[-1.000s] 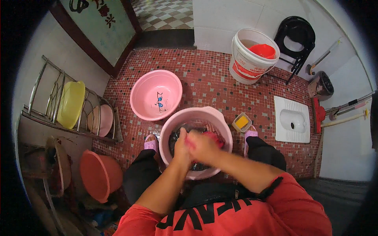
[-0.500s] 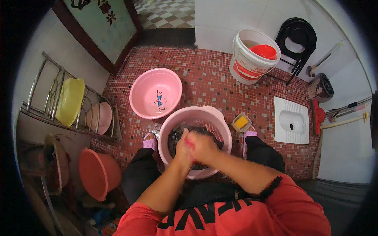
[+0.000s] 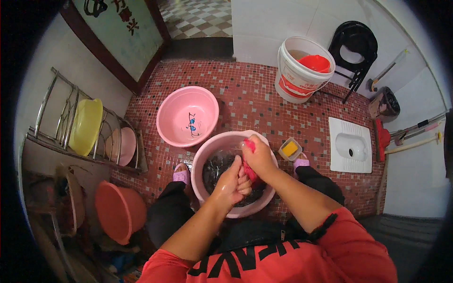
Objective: The person washes a red garment in a pink bucket by hand, using a yellow sponge to scrub the fabric in water and then wringing it out.
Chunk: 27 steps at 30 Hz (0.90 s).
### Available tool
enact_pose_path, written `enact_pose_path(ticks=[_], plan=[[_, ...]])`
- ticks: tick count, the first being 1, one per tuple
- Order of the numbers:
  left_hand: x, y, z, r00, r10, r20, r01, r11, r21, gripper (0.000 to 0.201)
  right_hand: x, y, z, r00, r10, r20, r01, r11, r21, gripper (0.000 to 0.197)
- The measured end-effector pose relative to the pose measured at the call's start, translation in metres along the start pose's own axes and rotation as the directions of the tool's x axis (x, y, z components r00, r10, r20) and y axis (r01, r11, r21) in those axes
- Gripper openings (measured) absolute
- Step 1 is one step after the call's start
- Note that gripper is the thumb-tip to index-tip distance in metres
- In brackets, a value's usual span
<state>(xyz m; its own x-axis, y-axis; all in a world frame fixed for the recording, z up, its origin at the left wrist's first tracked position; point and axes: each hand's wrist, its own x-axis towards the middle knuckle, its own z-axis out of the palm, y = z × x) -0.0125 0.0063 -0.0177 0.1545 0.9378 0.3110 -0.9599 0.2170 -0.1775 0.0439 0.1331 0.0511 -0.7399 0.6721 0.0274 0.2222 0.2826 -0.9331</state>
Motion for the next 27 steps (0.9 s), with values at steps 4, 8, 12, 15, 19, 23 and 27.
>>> enact_pose_path(ticks=[4, 8, 12, 15, 19, 23, 27], plan=[[0.036, -0.016, 0.056, 0.490, 0.633, -0.600, 0.054, 0.665, 0.745, 0.063, 0.006, -0.004, -0.012, 0.988, 0.038, -0.148, -0.019, 0.992, 0.122, 0.021], [0.054, -0.040, 0.081, 0.506, 0.707, -0.494, 0.224, 0.445, 0.867, 0.060, 0.019, 0.004, -0.026, 0.961, 0.254, -0.109, -0.185, 0.884, 0.429, 0.022], [0.050, -0.030, 0.060, 0.653, 0.659, -0.374, -0.018, 0.507, 0.862, 0.049, 0.022, 0.022, -0.033, 0.943, 0.208, -0.260, -0.108, 0.929, 0.354, 0.029], [0.051, -0.034, 0.054, 0.546, 0.761, -0.351, -0.225, 0.536, 0.814, 0.042, 0.013, -0.001, -0.028, 0.963, 0.108, -0.247, -0.051, 0.972, 0.228, 0.035], [0.015, -0.008, 0.022, 0.423, 0.788, -0.448, -0.174, 0.556, 0.813, 0.040, 0.002, -0.013, -0.017, 0.994, -0.071, 0.082, 0.041, 0.944, 0.326, 0.015], [0.007, 0.012, 0.020, 0.199, 0.642, -0.741, 0.197, 0.714, 0.672, 0.048, -0.048, -0.016, -0.001, 0.798, -0.466, 0.383, 0.496, 0.868, 0.022, 0.026], [0.028, -0.039, 0.019, 0.339, 0.616, -0.711, -0.111, 0.777, 0.620, 0.043, -0.029, 0.001, 0.004, 0.941, -0.006, 0.339, 0.109, 0.952, -0.286, 0.026]])
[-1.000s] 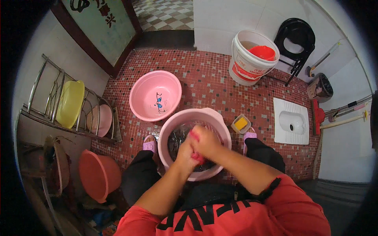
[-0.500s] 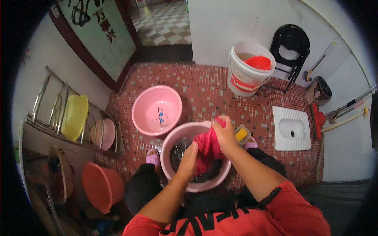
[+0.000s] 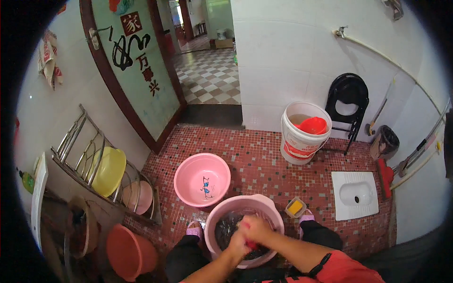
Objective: The person washes a red garment in a pink bucket by hand, using a yellow sponge to scrub the fabric in water and then wringing it out.
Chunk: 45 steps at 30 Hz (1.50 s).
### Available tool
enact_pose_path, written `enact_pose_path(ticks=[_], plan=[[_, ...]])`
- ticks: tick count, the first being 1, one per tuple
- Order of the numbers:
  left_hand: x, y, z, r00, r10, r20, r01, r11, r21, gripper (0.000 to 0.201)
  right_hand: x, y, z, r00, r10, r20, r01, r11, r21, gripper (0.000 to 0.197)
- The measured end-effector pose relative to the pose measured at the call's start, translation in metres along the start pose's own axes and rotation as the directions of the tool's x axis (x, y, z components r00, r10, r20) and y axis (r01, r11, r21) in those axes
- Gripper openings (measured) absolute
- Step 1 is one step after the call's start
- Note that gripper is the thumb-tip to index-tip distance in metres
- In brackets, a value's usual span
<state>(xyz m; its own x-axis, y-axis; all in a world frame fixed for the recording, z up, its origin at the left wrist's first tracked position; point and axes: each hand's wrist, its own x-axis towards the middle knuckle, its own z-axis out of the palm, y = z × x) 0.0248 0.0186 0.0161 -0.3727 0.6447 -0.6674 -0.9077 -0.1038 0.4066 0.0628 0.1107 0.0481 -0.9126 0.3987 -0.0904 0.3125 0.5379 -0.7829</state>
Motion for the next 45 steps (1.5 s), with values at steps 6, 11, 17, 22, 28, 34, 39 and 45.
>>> enact_pose_path(ticks=[6, 11, 17, 22, 28, 34, 39, 45], plan=[[0.049, 0.011, -0.087, 0.955, -0.114, 0.274, 0.143, 0.986, -0.088, 0.035, -0.020, -0.030, 0.011, 0.980, -0.163, 0.115, 0.151, 0.983, 0.106, 0.024], [0.002, 0.000, -0.005, 0.987, -0.143, 0.079, 0.147, 0.988, -0.050, 0.036, 0.010, 0.012, -0.002, 0.998, 0.012, -0.067, -0.004, 0.993, 0.117, 0.023], [0.038, -0.003, -0.057, 0.975, 0.060, 0.212, -0.054, 0.998, -0.035, 0.037, -0.005, 0.011, 0.031, 0.962, -0.256, -0.092, 0.267, 0.955, 0.133, 0.020], [0.017, -0.002, -0.017, 0.967, -0.140, 0.213, 0.166, 0.979, -0.114, 0.041, 0.011, 0.015, 0.004, 0.995, 0.017, -0.103, -0.007, 0.995, 0.102, 0.022], [-0.020, 0.035, 0.020, 0.971, -0.161, 0.179, 0.183, 0.977, -0.114, 0.053, 0.028, 0.031, -0.007, 0.974, 0.138, -0.181, -0.045, 0.898, 0.438, 0.026], [0.037, 0.029, -0.061, 0.949, -0.210, 0.234, 0.206, 0.978, 0.040, 0.037, -0.022, -0.008, 0.022, 0.894, -0.424, 0.144, 0.391, 0.897, 0.207, 0.024], [0.014, -0.004, -0.009, 0.979, -0.127, 0.160, 0.144, 0.985, -0.098, 0.045, 0.020, 0.036, 0.007, 0.989, 0.002, -0.146, 0.016, 0.992, 0.126, 0.029], [0.025, 0.020, -0.056, 0.974, 0.043, 0.220, -0.034, 0.998, -0.044, 0.035, -0.020, -0.016, 0.025, 0.946, -0.324, 0.018, 0.321, 0.942, 0.097, 0.022]])
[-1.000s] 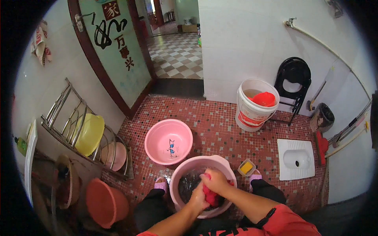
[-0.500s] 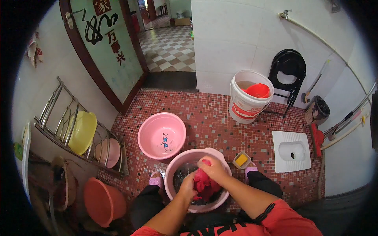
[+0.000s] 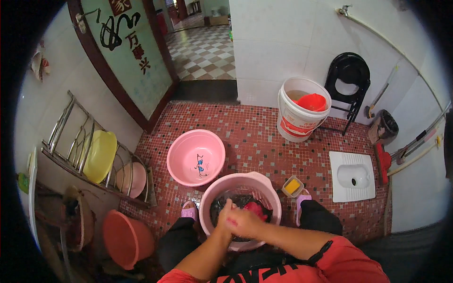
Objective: The person washes a red garment in a pink bucket by hand, using a yellow sponge to scrub the fabric in water and then wringing it out.
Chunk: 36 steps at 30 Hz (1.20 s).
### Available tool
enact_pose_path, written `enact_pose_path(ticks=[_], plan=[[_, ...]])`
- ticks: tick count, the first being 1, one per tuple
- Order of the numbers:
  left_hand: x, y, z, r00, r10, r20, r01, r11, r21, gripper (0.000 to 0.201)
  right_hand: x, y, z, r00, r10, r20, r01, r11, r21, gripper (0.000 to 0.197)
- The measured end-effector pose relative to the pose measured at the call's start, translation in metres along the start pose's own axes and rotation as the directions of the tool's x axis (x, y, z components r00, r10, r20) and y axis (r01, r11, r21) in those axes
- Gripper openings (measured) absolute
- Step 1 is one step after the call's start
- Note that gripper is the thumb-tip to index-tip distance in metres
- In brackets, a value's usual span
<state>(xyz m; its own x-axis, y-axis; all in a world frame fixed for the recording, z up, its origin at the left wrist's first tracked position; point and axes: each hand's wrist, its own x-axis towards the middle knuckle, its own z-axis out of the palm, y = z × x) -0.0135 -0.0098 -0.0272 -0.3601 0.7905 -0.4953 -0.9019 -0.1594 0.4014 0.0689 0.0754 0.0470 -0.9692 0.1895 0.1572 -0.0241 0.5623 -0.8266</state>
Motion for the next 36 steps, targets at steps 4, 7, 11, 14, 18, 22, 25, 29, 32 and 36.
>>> enact_pose_path(ticks=[4, 7, 11, 14, 18, 22, 25, 29, 32, 36], plan=[[-0.005, -0.020, 0.040, 0.979, -0.076, -0.191, 0.058, 0.994, -0.097, 0.035, 0.014, 0.016, -0.019, 0.951, 0.297, -0.088, -0.305, 0.947, -0.101, 0.022], [-0.006, -0.025, 0.053, 0.978, -0.202, -0.059, 0.189, 0.966, -0.175, 0.043, 0.021, 0.039, -0.035, 0.922, 0.187, -0.339, -0.244, 0.961, -0.134, 0.024], [0.013, -0.002, -0.013, 0.978, -0.086, 0.192, 0.109, 0.988, -0.113, 0.041, 0.002, -0.015, -0.009, 0.982, 0.011, -0.188, -0.001, 0.999, 0.050, 0.015], [0.017, -0.013, -0.026, 0.994, -0.111, 0.022, 0.112, 0.992, -0.058, 0.041, 0.000, 0.001, -0.011, 0.978, 0.206, -0.030, -0.208, 0.977, -0.055, 0.018], [-0.009, -0.010, 0.071, 0.981, -0.179, -0.077, 0.169, 0.979, -0.114, 0.044, 0.023, 0.031, -0.050, 0.926, 0.317, -0.204, -0.337, 0.939, -0.071, 0.030], [-0.002, 0.022, 0.045, 0.961, 0.114, -0.253, -0.090, 0.991, 0.101, 0.032, 0.020, 0.006, -0.050, 0.908, 0.399, 0.124, -0.400, 0.916, -0.026, 0.043], [-0.001, 0.024, 0.061, 0.924, 0.210, -0.319, -0.159, 0.971, 0.181, 0.026, 0.023, 0.012, -0.058, 0.831, 0.386, 0.401, -0.330, 0.922, -0.203, 0.049], [-0.002, 0.014, 0.053, 0.973, 0.207, -0.103, -0.186, 0.965, 0.185, 0.024, 0.030, 0.034, -0.075, 0.853, 0.444, 0.273, -0.486, 0.867, 0.111, 0.020], [-0.007, 0.016, 0.049, 0.984, 0.009, 0.177, -0.145, 0.610, 0.779, 0.044, 0.032, 0.034, -0.094, 0.885, 0.436, 0.163, -0.416, 0.583, 0.698, 0.021], [-0.001, -0.005, 0.007, 0.998, 0.017, 0.059, -0.062, 0.318, 0.946, 0.034, 0.037, 0.023, -0.112, 0.838, 0.541, 0.072, -0.249, 0.261, 0.933, 0.024]])
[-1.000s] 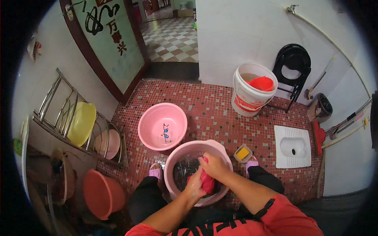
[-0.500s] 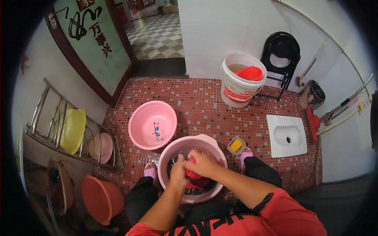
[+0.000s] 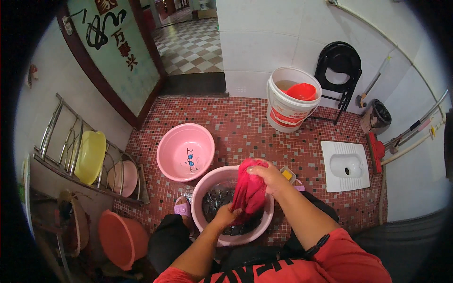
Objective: The person washes a red garment in a pink bucket by hand, using a yellow sponge to scrub the fabric in water and then wringing it out.
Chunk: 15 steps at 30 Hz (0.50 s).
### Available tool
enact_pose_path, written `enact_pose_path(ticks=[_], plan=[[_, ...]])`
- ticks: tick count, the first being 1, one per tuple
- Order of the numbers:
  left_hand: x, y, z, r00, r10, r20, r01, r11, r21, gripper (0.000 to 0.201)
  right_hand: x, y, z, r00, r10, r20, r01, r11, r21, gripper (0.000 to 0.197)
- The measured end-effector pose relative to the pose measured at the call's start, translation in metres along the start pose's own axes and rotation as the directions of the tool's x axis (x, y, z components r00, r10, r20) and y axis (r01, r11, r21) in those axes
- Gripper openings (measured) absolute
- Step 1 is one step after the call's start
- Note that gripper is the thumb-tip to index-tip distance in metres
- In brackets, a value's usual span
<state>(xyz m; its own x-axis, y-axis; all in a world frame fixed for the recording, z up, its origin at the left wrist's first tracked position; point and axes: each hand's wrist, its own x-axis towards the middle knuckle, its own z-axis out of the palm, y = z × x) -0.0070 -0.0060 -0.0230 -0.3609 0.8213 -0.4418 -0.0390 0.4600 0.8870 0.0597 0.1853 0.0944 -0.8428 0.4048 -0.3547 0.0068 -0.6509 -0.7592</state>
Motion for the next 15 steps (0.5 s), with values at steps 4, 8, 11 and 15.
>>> enact_pose_path(ticks=[4, 8, 11, 15], plan=[[-0.004, 0.043, -0.009, 0.989, -0.129, -0.071, 0.137, 0.982, 0.127, 0.032, 0.016, 0.003, -0.037, 0.998, 0.038, -0.059, -0.023, 0.969, 0.247, 0.018], [-0.034, 0.080, -0.017, 0.971, 0.194, -0.142, -0.236, 0.876, -0.420, 0.036, 0.023, 0.025, -0.041, 0.982, 0.184, -0.045, -0.163, 0.940, 0.300, 0.017], [-0.035, 0.105, -0.018, 0.942, 0.232, -0.244, -0.325, 0.439, -0.838, 0.046, 0.022, 0.049, -0.032, 0.911, 0.413, -0.005, -0.393, 0.871, 0.293, 0.027], [-0.011, 0.042, -0.017, 0.978, 0.007, -0.209, -0.209, 0.106, -0.972, 0.050, 0.014, 0.064, -0.013, 0.967, 0.256, 0.016, -0.252, 0.938, 0.238, 0.029]])
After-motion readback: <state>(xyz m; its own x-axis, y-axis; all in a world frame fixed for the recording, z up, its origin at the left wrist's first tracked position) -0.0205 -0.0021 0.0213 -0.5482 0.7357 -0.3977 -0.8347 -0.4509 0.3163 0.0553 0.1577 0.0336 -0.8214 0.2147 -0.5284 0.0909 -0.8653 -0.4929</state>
